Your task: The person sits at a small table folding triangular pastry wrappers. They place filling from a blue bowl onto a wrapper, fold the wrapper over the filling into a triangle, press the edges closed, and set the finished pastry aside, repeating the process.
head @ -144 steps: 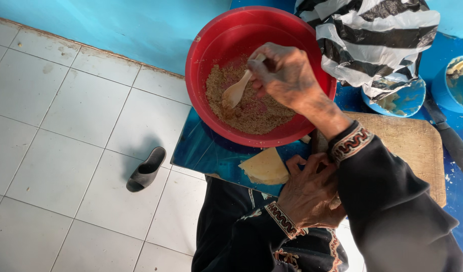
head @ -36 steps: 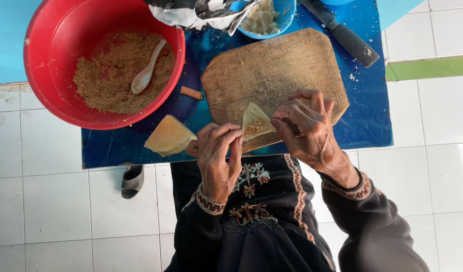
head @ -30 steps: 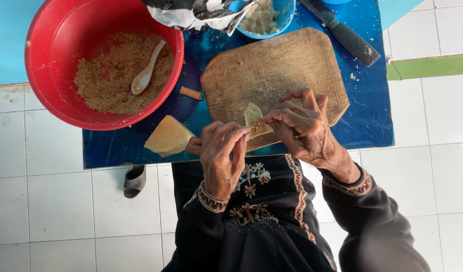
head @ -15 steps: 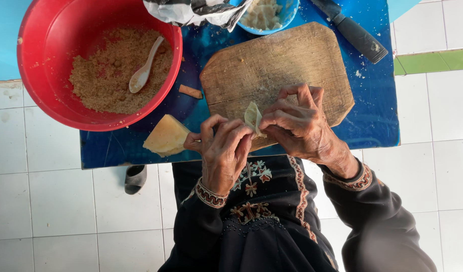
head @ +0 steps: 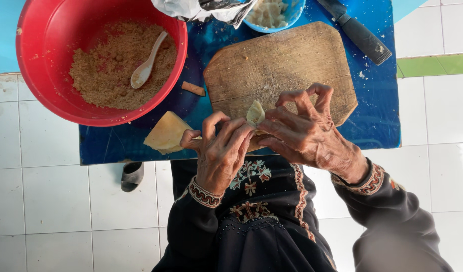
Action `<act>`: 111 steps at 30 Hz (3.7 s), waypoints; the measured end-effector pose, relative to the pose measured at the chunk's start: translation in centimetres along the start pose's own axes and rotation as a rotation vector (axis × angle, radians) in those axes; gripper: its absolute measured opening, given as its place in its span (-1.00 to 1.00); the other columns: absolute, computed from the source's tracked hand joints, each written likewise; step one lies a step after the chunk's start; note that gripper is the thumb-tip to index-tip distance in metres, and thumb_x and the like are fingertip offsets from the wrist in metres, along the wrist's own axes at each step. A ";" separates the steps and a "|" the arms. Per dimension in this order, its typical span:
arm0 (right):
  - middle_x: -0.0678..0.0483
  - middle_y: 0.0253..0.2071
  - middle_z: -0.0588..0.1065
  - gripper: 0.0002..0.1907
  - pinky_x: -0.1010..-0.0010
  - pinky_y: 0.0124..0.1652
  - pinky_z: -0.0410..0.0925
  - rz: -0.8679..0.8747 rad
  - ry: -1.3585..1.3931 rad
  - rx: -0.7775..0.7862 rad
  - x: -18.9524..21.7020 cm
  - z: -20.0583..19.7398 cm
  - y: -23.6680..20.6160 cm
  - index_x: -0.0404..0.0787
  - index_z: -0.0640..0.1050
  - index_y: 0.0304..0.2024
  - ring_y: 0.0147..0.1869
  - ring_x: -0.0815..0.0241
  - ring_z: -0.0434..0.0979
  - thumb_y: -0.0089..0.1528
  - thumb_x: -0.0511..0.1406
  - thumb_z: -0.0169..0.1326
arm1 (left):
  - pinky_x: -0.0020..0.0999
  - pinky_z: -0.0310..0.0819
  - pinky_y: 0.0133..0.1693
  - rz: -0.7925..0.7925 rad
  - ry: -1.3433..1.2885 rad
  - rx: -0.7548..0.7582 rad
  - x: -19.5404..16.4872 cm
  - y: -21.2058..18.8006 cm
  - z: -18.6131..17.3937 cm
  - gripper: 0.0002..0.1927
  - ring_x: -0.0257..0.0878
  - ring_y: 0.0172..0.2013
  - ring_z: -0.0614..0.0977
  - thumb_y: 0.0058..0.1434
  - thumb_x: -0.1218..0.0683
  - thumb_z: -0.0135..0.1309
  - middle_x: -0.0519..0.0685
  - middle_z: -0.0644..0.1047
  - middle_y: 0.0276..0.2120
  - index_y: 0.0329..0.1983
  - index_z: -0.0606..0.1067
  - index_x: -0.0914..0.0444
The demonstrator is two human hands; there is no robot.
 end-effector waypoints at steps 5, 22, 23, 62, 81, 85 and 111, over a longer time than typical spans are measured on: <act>0.15 -0.10 0.58 -0.56 -0.05 0.09 0.10 -0.060 -0.159 0.000 0.8 0.4 0.3 -0.18 0.67 0.02 0.14 0.11 0.42 0.12 -0.16 0.37 | 0.00 0.07 0.07 -0.011 0.011 -0.012 0.0 0.4 -0.3 -0.79 -0.18 0.06 0.50 0.26 0.12 0.25 -0.21 0.60 -0.05 -0.05 0.57 0.14; 0.35 -0.24 0.55 -0.80 -0.01 0.12 0.00 0.056 0.188 0.085 -2.7 1.4 1.8 0.01 0.64 -0.23 0.27 0.03 0.31 0.15 -0.17 0.38 | 0.04 0.02 0.08 -0.036 -0.036 0.002 0.5 1.1 -0.2 -0.76 -0.16 0.04 0.47 0.22 0.14 0.28 -0.23 0.56 -0.14 -0.06 0.57 0.09; 0.31 -0.22 0.55 -0.80 0.01 0.08 0.00 0.072 0.178 0.082 -2.9 1.3 1.8 0.02 0.64 -0.24 0.23 0.01 0.30 0.13 -0.17 0.38 | 0.05 0.02 0.07 -0.026 -0.042 0.001 0.4 1.2 -0.2 -0.76 -0.16 0.04 0.46 0.21 0.15 0.28 -0.23 0.55 -0.14 -0.05 0.58 0.10; 0.25 -0.03 0.59 -0.69 -0.04 0.09 0.00 0.047 -0.069 -0.016 -1.7 1.0 1.3 -0.08 0.67 -0.10 0.25 0.06 0.28 0.11 -0.20 0.32 | 0.01 0.04 0.06 -0.032 -0.010 -0.012 0.6 1.6 0.2 -0.71 -0.24 0.04 0.45 0.29 0.06 0.31 -0.26 0.54 -0.09 0.05 0.55 0.08; 0.15 0.08 0.57 -0.67 -0.10 0.14 0.00 0.075 -0.231 -0.061 -1.4 1.5 0.5 -0.07 0.66 -0.03 0.38 -0.07 0.25 0.16 -0.20 0.36 | 0.07 -0.04 0.11 -0.039 0.136 -0.009 1.4 1.1 1.2 -0.68 -0.21 0.10 0.43 0.25 0.05 0.32 -0.29 0.54 -0.01 0.07 0.58 0.05; 0.21 0.11 0.54 -0.62 -0.09 0.19 0.02 0.114 -0.279 -0.020 -1.6 2.0 0.4 -0.07 0.67 0.05 0.45 0.00 0.26 0.17 -0.23 0.35 | 0.05 -0.07 0.08 -0.068 0.198 0.010 1.5 1.3 0.8 -0.69 -0.18 0.16 0.38 0.23 0.06 0.31 -0.33 0.52 0.03 0.05 0.59 -0.01; 0.03 0.34 0.31 -0.39 -0.24 0.28 -0.07 0.118 -0.226 0.099 -2.6 3.5 3.7 -0.14 0.52 0.32 0.51 -0.19 0.07 0.34 0.03 0.25 | 0.05 -0.04 0.22 -0.320 0.384 -0.347 6.3 -6.1 -6.1 -0.57 -0.04 0.21 0.30 0.38 -0.12 0.28 -0.15 0.41 0.13 0.25 0.50 0.03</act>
Point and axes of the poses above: each hand's wrist, its own y-axis towards the middle knuckle, its own z-axis out of the palm, x = y × z, the point moved 9 cm from there along y, towards the middle knuckle
